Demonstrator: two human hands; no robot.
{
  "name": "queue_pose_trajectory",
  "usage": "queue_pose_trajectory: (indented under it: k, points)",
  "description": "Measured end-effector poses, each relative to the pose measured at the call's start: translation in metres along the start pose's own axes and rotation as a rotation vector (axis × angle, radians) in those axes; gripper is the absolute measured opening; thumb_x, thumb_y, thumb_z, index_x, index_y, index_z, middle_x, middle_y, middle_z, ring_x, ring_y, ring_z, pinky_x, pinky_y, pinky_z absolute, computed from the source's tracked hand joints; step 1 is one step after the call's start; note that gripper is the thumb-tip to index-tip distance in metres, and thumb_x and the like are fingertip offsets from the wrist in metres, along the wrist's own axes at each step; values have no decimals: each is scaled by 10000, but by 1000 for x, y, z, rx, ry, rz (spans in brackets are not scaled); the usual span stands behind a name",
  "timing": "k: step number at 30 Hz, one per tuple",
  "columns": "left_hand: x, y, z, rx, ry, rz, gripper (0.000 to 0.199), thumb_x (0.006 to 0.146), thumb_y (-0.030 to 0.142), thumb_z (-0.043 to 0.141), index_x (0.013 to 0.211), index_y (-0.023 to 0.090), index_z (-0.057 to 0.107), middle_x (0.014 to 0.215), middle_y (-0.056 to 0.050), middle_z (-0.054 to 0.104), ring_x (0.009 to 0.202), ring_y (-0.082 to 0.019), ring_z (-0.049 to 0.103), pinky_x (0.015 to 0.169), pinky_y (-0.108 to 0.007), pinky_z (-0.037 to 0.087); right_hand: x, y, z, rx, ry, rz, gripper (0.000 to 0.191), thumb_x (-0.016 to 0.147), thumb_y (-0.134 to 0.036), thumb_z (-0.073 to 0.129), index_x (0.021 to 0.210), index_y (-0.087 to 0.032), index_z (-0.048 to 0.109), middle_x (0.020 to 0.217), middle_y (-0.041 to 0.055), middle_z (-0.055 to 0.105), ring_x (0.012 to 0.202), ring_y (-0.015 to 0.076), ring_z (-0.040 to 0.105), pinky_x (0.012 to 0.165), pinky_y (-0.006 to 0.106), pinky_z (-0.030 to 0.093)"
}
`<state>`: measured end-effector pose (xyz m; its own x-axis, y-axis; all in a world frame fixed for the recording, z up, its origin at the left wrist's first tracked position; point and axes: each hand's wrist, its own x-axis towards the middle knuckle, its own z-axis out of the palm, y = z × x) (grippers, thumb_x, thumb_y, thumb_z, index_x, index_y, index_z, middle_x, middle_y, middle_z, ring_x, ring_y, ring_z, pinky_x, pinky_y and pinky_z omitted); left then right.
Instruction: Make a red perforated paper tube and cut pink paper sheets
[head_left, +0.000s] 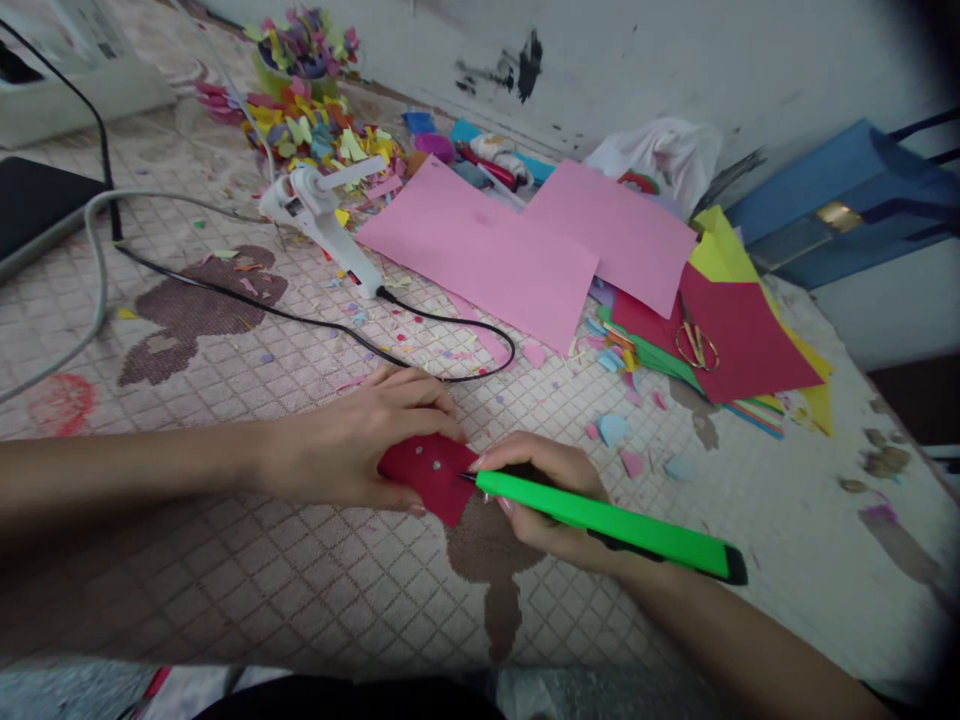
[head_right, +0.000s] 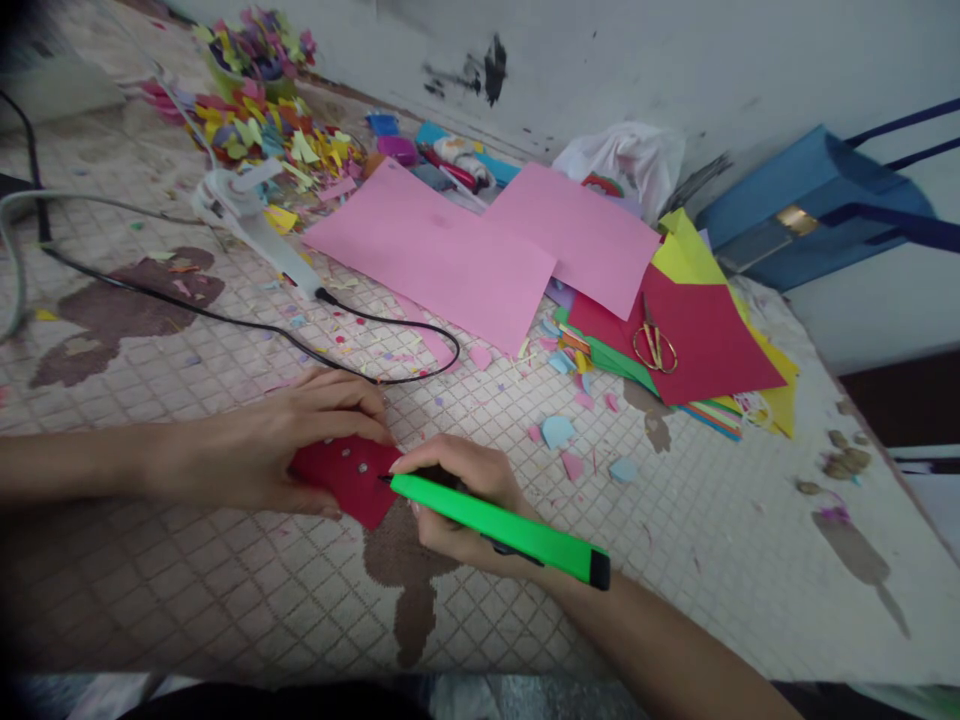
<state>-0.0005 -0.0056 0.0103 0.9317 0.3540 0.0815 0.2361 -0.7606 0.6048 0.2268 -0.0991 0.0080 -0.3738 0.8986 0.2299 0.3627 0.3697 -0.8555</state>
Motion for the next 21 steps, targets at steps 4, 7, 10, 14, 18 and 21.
queue_pose_trajectory:
  k: [4, 7, 10, 14, 18, 21]
  points:
    - [-1, 0, 1, 0, 8, 4, 412, 744, 344, 716, 1122, 250, 584, 1125, -35, 548, 1068, -234, 482, 949, -390, 330, 0, 1, 0, -16, -16, -19, 296, 739, -66, 545, 994, -189, 633, 896, 44, 697, 781, 159, 656, 681, 292, 524]
    - [-1, -1, 1, -2, 10, 6, 412, 741, 333, 717, 1123, 250, 584, 1132, -36, 548, 1076, -237, 481, 950, -389, 333, 0, 5, 2, -58, -21, -79, 316, 745, -61, 548, 1016, -202, 626, 907, 41, 696, 805, 155, 661, 708, 285, 536]
    - [-1, 0, 2, -4, 13, 3, 418, 738, 333, 719, 1124, 242, 585, 1136, -39, 543, 1085, -240, 477, 956, -389, 336, -2, 9, 5, -106, -40, -148, 329, 751, -64, 555, 1039, -208, 620, 918, 47, 693, 826, 165, 667, 724, 289, 548]
    - [-2, 3, 3, -11, 31, -25, 435, 722, 355, 728, 1114, 230, 589, 1125, -48, 544, 1061, -245, 489, 938, -389, 356, -3, 7, 3, -76, -33, -138, 295, 759, -73, 557, 1012, -204, 631, 917, 51, 700, 832, 170, 675, 727, 291, 553]
    - [-2, 9, 5, 5, 53, -45, 469, 689, 339, 743, 1118, 227, 590, 1112, -53, 547, 1042, -257, 495, 916, -401, 366, -2, -2, -1, 53, 101, 50, 244, 755, -67, 553, 941, -201, 637, 803, 16, 692, 661, 121, 656, 600, 227, 528]
    - [-3, 11, 7, 17, 66, -65, 487, 667, 326, 759, 1114, 228, 592, 1099, -52, 543, 1033, -260, 491, 909, -404, 367, -3, -7, -1, 61, 126, 119, 249, 732, -58, 549, 920, -194, 640, 735, -3, 674, 607, 108, 636, 548, 203, 503]
